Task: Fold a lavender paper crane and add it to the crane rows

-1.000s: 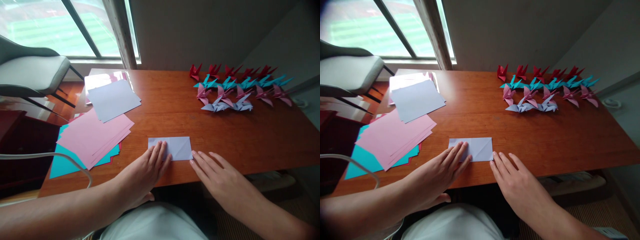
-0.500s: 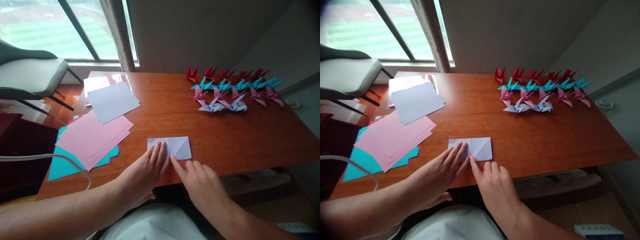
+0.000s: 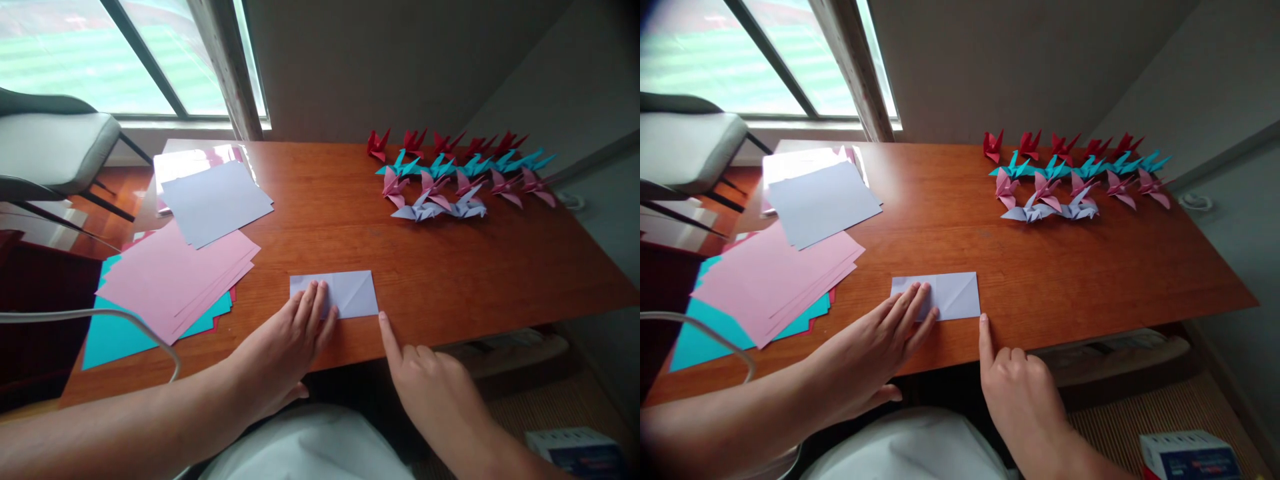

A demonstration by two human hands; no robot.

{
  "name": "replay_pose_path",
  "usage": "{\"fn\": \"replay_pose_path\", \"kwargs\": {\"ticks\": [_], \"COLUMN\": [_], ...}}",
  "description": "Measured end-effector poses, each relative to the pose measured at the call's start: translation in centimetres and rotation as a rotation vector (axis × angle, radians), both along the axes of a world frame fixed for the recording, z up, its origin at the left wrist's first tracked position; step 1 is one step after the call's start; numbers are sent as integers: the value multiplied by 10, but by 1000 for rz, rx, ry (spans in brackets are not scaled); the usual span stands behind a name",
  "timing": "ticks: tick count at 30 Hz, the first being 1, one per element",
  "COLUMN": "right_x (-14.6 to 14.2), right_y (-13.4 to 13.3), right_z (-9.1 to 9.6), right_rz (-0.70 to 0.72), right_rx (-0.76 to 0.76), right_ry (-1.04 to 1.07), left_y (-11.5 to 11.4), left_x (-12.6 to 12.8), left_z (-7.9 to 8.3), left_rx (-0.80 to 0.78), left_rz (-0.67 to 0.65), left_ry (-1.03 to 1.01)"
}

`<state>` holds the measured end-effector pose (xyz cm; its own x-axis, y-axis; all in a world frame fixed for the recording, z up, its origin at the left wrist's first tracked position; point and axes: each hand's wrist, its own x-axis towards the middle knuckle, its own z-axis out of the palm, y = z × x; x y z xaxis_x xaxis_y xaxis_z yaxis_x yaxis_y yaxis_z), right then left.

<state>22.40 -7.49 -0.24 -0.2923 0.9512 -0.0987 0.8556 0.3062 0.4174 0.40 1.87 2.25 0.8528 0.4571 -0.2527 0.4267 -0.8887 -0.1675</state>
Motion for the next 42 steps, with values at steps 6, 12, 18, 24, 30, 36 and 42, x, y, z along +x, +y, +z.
{"fn": "replay_pose_path", "kwargs": {"ticks": [6,12,18,24,30,36,42], "right_x": [-11,-28,-34,-35,-36,-33,-33], "right_y": [36,58,52,52,51,52,52], "right_z": [21,7,-11,-10,-11,-10,-13], "right_rz": [-85,80,75,83,68,93,87], "right_rx": [107,82,144,133,117,118,129], "right_ry": [208,365,379,367,367,370,394], "left_y": [-1,-2,-5,-19,-38,-52,-53], "left_x": [0,2,3,10,5,-16,-26], "left_z": [-9,-14,-18,-26,-35,-34,-15], "left_rx": [11,65,81,243,365,359,291], "left_rz": [-20,-30,-10,80,89,121,245], "left_ry": [-13,-36,-46,-19,48,91,5]}}
